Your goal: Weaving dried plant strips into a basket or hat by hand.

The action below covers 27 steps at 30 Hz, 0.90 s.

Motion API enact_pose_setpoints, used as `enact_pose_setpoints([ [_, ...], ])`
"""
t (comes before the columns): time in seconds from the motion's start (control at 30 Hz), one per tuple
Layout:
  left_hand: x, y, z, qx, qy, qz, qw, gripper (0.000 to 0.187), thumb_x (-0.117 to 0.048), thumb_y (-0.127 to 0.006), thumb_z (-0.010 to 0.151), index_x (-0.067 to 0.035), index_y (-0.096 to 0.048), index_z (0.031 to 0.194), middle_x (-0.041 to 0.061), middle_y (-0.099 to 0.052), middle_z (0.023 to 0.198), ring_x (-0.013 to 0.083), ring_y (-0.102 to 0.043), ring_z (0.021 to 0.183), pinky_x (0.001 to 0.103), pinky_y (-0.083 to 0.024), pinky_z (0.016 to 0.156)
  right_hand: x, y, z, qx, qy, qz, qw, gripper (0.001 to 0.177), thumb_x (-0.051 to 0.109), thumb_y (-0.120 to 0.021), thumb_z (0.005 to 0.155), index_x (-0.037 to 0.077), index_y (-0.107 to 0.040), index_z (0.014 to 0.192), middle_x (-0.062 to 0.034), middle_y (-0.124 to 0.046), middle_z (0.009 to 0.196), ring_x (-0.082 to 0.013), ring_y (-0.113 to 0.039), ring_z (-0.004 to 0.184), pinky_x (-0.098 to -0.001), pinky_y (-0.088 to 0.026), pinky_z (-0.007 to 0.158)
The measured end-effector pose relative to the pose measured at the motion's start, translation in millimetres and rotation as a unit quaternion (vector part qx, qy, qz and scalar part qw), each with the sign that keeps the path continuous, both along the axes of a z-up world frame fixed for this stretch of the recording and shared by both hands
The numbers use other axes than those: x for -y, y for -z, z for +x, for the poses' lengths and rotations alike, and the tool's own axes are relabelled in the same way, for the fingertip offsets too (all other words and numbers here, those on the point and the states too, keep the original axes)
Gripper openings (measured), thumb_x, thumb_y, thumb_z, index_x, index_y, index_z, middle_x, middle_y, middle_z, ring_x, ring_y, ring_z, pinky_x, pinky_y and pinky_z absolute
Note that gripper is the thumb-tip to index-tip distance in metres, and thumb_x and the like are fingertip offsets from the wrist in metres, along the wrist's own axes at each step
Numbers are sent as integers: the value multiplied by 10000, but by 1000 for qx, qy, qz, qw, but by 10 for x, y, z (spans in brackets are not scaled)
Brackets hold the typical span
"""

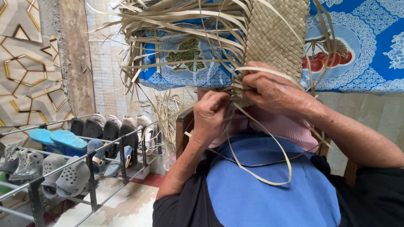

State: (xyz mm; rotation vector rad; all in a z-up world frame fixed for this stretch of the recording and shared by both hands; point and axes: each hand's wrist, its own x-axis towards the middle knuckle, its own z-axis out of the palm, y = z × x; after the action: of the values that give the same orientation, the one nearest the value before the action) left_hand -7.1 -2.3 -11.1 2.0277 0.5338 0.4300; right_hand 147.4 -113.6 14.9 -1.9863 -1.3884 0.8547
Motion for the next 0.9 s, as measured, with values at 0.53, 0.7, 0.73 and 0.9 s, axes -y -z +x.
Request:
enact_pose_setpoints([
  [0.53, -90, 64, 36, 35, 11, -212, 977, 76, -126, -654, 774, -56, -665, 802, 68, -561, 637, 91, -538, 672, 255, -456, 627, 23, -24, -29, -18, 21, 31, 999, 86, 140, -599, 723, 71, -563, 760, -70, -489, 873, -294, -516, 901, -423, -450, 747],
  [0.7, -109, 12, 10, 33, 40, -125, 991, 91, -64, -647, 750, -94, -670, 833, 78, -542, 673, 172, -577, 675, 267, -460, 650, 48, -28, -4, -55, 18, 43, 997, 71, 138, -593, 751, 72, -568, 760, -71, -502, 856, -281, -530, 841, -402, -447, 715],
  [0.73, -110, 52, 26, 34, 39, -124, 991, 91, -64, -647, 750, -94, -670, 833, 78, -542, 673, 172, -577, 675, 267, -460, 650, 46, -31, -4, -55, 17, 43, 997, 71, 138, -593, 751, 72, -568, 760, -71, -502, 856, -281, -530, 841, -402, -447, 715],
  [0.9, -93, 158, 45, 28, -2, 17, 999, 89, -151, -668, 751, -137, -637, 833, 48, -552, 705, 221, -592, 693, 287, -476, 656, 55, 21, -14, -29, 20, 60, 998, 87, 132, -613, 748, 56, -576, 767, -94, -511, 882, -293, -537, 846, -400, -450, 701],
])
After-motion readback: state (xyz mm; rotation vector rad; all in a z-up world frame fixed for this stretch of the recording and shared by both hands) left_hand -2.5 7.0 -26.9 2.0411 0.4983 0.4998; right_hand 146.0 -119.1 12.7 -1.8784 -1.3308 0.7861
